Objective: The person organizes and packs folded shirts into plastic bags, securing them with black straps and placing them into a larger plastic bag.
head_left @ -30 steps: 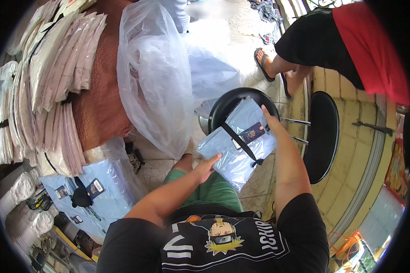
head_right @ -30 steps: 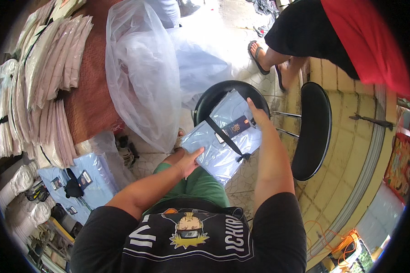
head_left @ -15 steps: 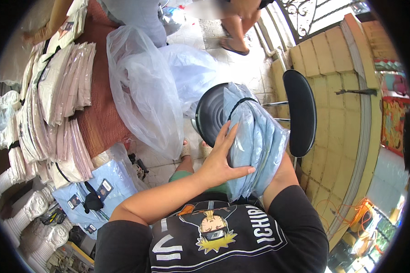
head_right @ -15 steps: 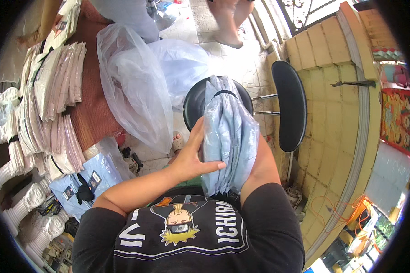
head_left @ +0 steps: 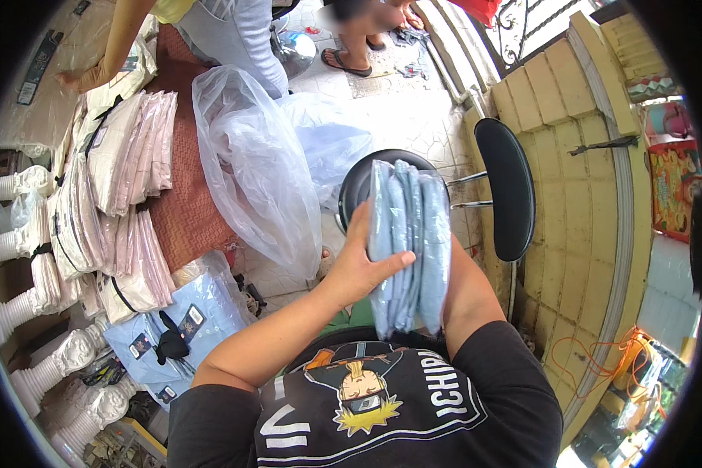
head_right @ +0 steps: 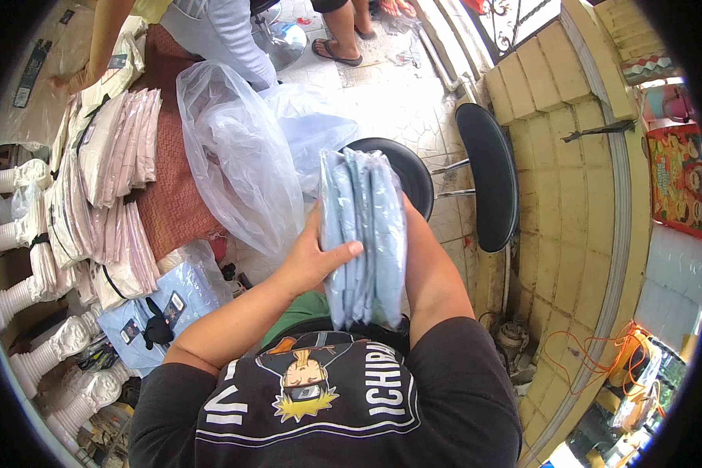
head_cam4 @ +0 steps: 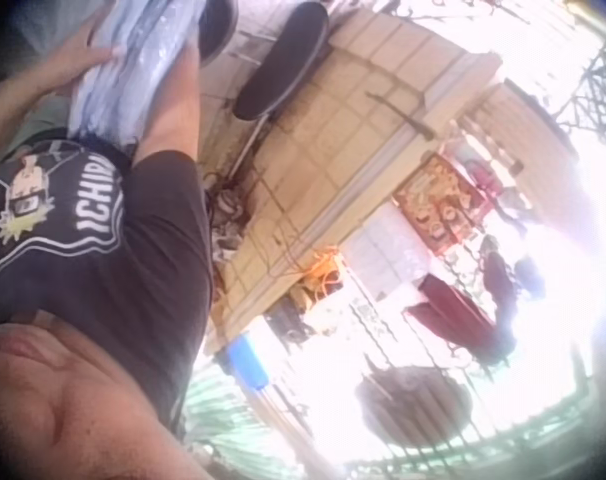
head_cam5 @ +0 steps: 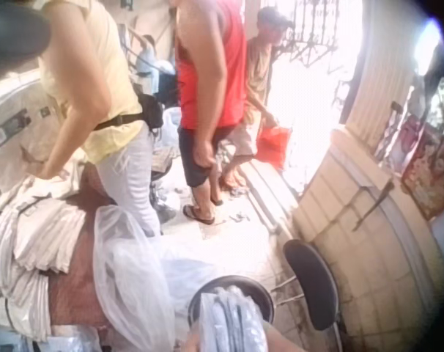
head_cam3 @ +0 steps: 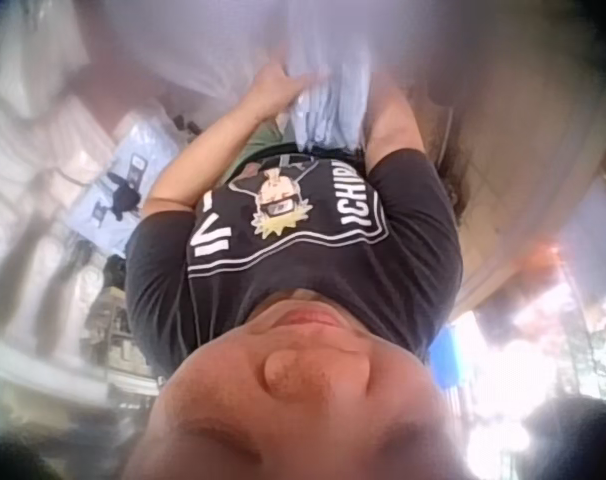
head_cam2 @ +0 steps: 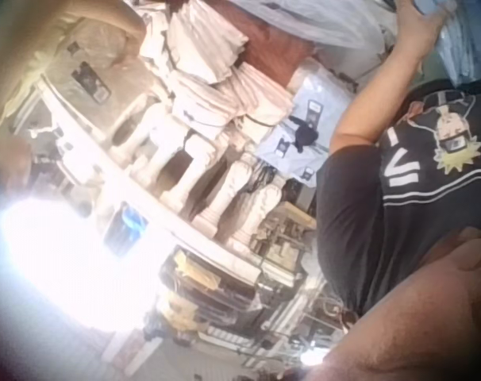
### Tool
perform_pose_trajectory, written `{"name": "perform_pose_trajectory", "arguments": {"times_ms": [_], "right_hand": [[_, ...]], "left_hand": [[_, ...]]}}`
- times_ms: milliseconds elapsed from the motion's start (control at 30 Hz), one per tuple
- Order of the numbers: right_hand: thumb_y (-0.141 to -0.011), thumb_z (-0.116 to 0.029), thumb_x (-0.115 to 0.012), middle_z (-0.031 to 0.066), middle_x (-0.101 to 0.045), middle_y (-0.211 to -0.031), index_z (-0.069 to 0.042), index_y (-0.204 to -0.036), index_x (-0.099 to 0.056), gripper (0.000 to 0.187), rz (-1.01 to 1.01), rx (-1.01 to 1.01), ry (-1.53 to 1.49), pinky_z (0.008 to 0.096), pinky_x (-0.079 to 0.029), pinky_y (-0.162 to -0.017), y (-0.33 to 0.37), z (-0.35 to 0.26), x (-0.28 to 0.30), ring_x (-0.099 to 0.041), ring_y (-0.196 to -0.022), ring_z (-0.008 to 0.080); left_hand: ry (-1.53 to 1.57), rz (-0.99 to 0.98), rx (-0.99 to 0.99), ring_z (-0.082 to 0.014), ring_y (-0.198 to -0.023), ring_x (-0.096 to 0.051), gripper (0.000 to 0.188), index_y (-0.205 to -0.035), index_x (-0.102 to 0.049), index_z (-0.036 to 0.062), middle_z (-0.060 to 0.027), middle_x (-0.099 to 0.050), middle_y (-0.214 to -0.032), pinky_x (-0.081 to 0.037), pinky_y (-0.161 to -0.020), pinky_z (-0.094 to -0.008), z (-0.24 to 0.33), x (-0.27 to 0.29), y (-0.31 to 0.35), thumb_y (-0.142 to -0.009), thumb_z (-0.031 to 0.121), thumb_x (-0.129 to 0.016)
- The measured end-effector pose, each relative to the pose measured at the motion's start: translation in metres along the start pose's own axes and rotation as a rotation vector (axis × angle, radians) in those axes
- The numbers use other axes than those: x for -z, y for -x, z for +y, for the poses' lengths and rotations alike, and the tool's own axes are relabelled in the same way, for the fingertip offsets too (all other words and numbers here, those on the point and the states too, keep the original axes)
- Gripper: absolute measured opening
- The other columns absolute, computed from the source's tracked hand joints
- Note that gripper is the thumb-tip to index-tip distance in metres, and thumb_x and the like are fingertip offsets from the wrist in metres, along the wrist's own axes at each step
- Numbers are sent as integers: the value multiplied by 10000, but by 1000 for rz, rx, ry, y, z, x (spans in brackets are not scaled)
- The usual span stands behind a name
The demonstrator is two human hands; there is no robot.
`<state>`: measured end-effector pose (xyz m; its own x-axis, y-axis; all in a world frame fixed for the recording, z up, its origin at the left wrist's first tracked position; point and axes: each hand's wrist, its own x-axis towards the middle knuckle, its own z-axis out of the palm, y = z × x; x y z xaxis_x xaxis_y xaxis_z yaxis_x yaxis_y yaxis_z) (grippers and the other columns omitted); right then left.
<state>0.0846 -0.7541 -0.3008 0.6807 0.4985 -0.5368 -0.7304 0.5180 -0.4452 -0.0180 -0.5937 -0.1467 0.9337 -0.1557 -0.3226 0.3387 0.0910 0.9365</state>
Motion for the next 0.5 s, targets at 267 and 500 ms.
{"name": "perform_pose_trajectory", "arguments": {"times_ms": [267,500], "right_hand": [[-829,-636,-338,111,-522,-1188,-95,-1261,-440,699,707,-100,332,434,-389,-888,37,-48,47,-526,-1038,257],[-812,-637,-397,101,-536,-1169,-86,-1218,-485,690,672,-53,255,435,-381,-903,60,-54,45,-507,-1047,249]], "left_hand": [[128,282,205,-262,-1113,-445,931,-1317,-163,-33,-199,-409,-1220,-393,-912,-350,-70,34,-33,-675,316,-741],[409,175,378,-259,-1080,-483,867,-1296,-244,-5,-179,-455,-1193,-414,-891,-377,-135,55,-98,-676,340,-743]]}}
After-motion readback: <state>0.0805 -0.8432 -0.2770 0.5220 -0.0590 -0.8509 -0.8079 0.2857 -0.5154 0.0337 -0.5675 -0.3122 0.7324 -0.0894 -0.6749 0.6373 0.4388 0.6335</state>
